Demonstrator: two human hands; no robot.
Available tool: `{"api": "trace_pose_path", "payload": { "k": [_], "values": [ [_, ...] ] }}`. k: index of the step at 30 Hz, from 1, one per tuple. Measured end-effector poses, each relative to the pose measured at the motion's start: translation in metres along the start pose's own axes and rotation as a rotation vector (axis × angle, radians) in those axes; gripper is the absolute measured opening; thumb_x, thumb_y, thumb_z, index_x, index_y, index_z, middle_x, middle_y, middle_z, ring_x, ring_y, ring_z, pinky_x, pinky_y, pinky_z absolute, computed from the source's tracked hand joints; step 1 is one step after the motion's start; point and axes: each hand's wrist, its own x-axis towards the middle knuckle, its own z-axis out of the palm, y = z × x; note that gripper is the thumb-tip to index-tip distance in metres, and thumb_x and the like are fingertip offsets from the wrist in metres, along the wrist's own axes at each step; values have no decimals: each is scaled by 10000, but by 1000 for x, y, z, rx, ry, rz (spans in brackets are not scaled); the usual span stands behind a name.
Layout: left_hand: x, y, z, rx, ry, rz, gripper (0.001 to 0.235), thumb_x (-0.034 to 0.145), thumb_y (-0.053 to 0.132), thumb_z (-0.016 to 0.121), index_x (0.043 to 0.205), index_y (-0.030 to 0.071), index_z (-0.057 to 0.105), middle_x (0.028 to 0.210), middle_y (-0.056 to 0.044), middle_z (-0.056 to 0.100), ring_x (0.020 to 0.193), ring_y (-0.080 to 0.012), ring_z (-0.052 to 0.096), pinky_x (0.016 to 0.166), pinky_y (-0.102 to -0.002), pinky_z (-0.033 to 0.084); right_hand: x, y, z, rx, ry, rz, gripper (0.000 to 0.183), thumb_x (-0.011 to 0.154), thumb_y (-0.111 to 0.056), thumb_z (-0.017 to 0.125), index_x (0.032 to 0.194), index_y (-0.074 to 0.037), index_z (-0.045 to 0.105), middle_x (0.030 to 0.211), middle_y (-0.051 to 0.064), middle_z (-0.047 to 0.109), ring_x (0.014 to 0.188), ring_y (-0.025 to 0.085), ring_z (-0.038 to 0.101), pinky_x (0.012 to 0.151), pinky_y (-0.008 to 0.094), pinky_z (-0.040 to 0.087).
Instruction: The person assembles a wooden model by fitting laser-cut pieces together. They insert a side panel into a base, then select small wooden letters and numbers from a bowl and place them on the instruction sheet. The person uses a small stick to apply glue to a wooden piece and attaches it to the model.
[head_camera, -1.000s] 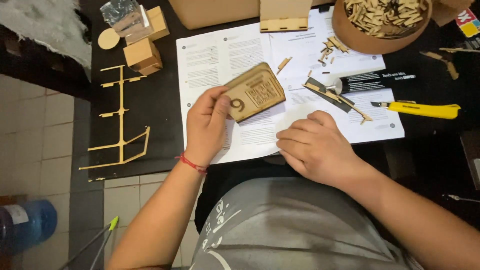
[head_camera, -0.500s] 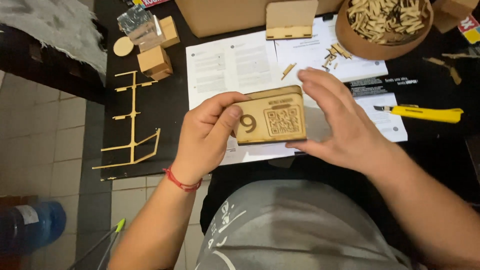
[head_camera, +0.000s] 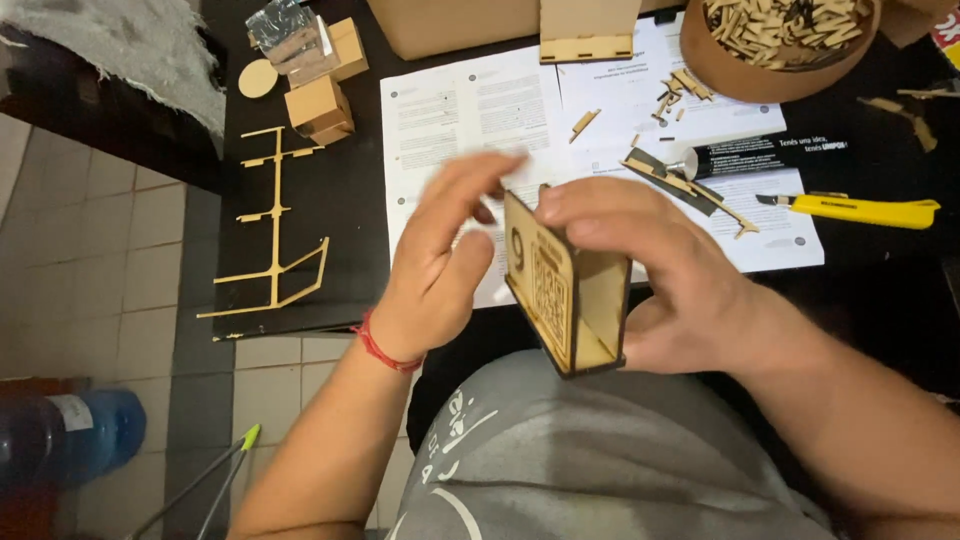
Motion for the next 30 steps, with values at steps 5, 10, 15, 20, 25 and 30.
{"api": "trace_pose_path", "payload": {
  "k": [5,10,15,20,25,30],
  "values": [
    [-3,5,-12,357,-249,341,773,889,186,578,1568,75,225,1649,-202,282,1587,-390,333,1370,-534,313,10,-12,-4,-231,-76,81,778,809,-249,897,1375,-70,393,1413,185,502,1336,334,539,1135,446,426],
    [-2,-2,0,385,-210,304,680,945,263,703,1483,38,353,1526,-171,446,1476,-367,454,1281,-494,398,12,-19,4,-260,-60,77,733,829,-247,878,1369,-62,418,1423,141,529,1302,309,576,1131,456,413],
    [-2,5,6,345,-227,238,702,879,329,753,1429,34,431,1447,-160,538,1343,-334,574,1134,-434,480,7,-23,6,-226,-20,246,964,724,-316,863,1502,-84,344,1515,90,458,1501,377,403,1298,550,268],
    [-7,1,10,348,-182,289,647,865,280,795,1390,83,473,1418,-120,570,1309,-320,616,1108,-425,515,3,-20,10,92,-18,108,784,827,-191,886,1428,-143,384,1491,120,485,1498,350,464,1336,530,396],
    [-12,-3,10,322,-161,384,584,929,255,792,1364,62,454,1407,-157,556,1341,-359,603,1126,-453,541,1,-21,14,-30,-8,-3,740,853,-217,903,1387,-104,403,1442,145,515,1438,353,521,1314,558,421],
    [-14,1,10,354,-162,377,509,957,328,720,1338,76,495,1363,-106,590,1351,-326,593,1071,-443,552,1,-24,15,-90,-24,-22,715,843,-214,922,1345,-81,430,1413,165,544,1415,370,531,1275,550,433]
  ]
}}
